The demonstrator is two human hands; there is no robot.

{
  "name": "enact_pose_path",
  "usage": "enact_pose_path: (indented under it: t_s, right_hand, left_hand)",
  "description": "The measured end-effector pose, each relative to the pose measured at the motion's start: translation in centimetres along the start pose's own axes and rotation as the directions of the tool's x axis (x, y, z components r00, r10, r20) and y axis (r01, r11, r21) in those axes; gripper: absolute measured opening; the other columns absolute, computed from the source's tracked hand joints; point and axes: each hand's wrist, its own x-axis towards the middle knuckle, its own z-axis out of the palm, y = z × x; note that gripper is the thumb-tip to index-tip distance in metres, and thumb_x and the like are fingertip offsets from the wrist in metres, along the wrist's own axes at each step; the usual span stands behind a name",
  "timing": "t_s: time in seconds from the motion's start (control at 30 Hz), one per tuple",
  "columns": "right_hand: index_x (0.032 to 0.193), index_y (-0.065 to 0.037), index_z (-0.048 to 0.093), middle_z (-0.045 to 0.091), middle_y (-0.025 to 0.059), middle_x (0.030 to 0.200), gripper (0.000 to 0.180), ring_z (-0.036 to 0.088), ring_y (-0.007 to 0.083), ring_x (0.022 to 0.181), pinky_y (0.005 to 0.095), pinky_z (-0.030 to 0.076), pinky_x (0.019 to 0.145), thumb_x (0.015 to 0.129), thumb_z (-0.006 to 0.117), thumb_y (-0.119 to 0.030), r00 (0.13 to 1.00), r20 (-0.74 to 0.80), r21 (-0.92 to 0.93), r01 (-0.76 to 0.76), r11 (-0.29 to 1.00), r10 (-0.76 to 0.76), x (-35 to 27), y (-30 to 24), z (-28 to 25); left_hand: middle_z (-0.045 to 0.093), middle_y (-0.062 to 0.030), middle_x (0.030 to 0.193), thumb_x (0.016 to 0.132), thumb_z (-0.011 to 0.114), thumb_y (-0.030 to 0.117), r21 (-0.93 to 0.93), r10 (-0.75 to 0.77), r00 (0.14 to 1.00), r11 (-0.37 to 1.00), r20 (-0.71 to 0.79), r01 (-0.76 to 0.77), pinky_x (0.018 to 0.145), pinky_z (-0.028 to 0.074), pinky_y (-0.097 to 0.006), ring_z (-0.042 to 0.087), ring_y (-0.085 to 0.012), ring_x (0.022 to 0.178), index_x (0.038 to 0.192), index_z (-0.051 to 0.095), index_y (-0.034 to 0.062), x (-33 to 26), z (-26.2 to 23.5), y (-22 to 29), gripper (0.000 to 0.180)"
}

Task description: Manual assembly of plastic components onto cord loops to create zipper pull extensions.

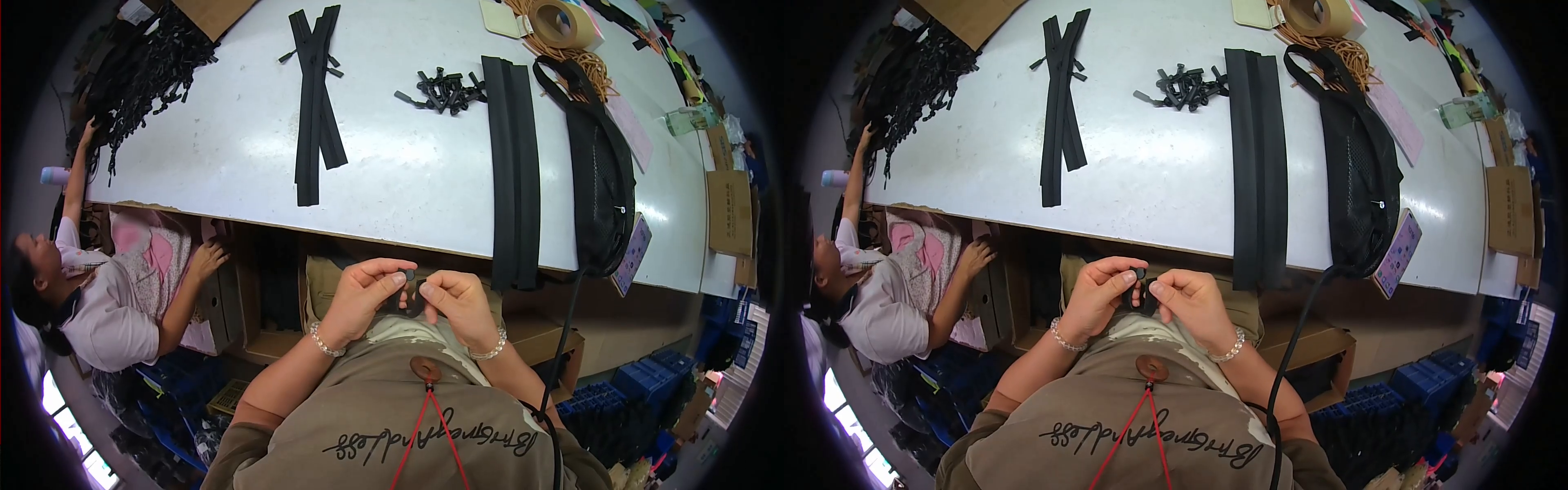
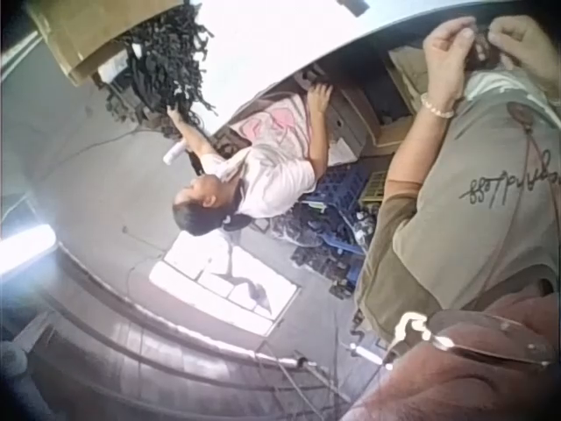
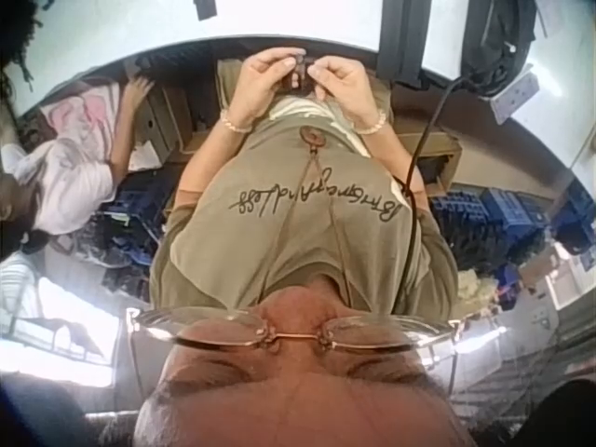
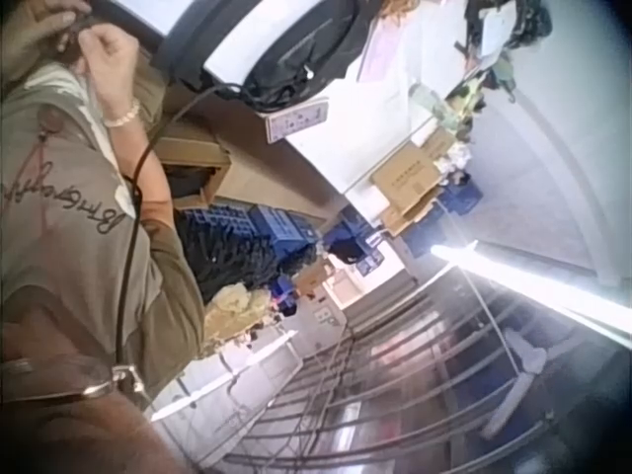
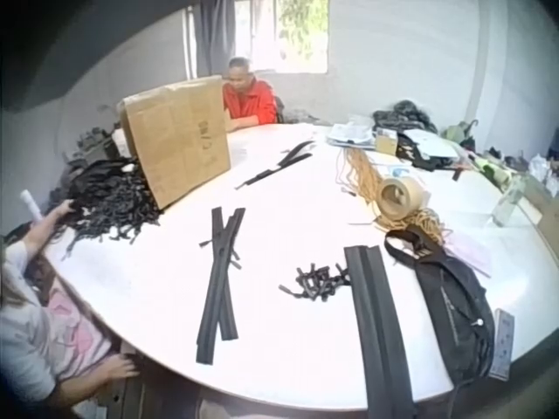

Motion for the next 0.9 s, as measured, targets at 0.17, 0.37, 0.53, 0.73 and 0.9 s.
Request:
enact_pose_path:
  t_s: [0.17,0.37,0.53,0.73,0.9]
  right_hand:
    - [0.074,-0.002,0.059,0.052,-0.0035,0.061,0.014,0.043,0.0017,0.05,0.017,0.034,0.045,0.086,0.058,-0.008,1.0,-0.027,-0.029,-0.012,1.0,0.011,-0.11,-0.15,0.09]
    - [0.07,-0.002,0.057,0.051,-0.0056,0.063,0.014,0.04,-0.0009,0.055,0.0162,0.031,0.047,0.084,0.059,-0.003,0.997,-0.056,-0.1,0.052,0.994,-0.058,-0.21,0.01,0.25]
    - [0.07,-0.001,0.056,0.052,-0.0058,0.065,0.013,0.04,-0.0017,0.057,0.0156,0.031,0.048,0.083,0.058,0.0,0.993,-0.037,-0.149,0.103,0.984,-0.109,-0.21,0.21,0.17]
    - [0.07,-0.001,0.056,0.051,-0.0059,0.065,0.013,0.04,-0.0022,0.057,0.0151,0.031,0.047,0.083,0.058,0.001,0.99,-0.009,-0.205,0.137,0.969,-0.141,-0.35,-0.02,0.2]
    - [0.071,-0.001,0.057,0.051,-0.0062,0.064,0.013,0.04,-0.0023,0.056,0.0154,0.03,0.046,0.083,0.058,0.0,0.985,-0.02,-0.225,0.161,0.961,-0.17,-0.37,0.38,0.18]
  left_hand:
    - [0.061,-0.0049,0.079,0.087,0.056,0.004,0.029,0.024,0.998,0.999,0.06,-0.026,0.064,0.049,-0.023,0.056,-0.0113,0.068,0.104,0.06,-0.0012,0.01,0.21,-0.01,0.019]
    - [0.061,-0.0034,0.077,0.087,0.054,0.001,0.082,0.046,0.996,0.995,0.07,-0.052,0.063,0.047,-0.021,0.056,-0.0075,0.066,0.101,0.061,-0.0019,-0.03,0.15,-0.17,0.016]
    - [0.061,-0.0047,0.077,0.086,0.055,0.001,0.129,0.055,0.994,0.989,0.091,-0.067,0.061,0.048,-0.022,0.056,-0.0092,0.065,0.098,0.061,-0.002,0.01,0.06,-0.26,0.014]
    - [0.061,-0.0053,0.077,0.086,0.055,0.0,0.137,0.046,0.994,0.989,0.095,-0.059,0.061,0.048,-0.023,0.057,-0.0094,0.065,0.097,0.061,-0.0024,-0.1,0.15,-0.16,0.013]
    - [0.061,-0.007,0.079,0.085,0.055,0.0,0.147,0.026,0.993,0.988,0.117,-0.043,0.061,0.049,-0.025,0.057,-0.0115,0.066,0.095,0.06,-0.003,-0.17,0.16,-0.01,0.012]
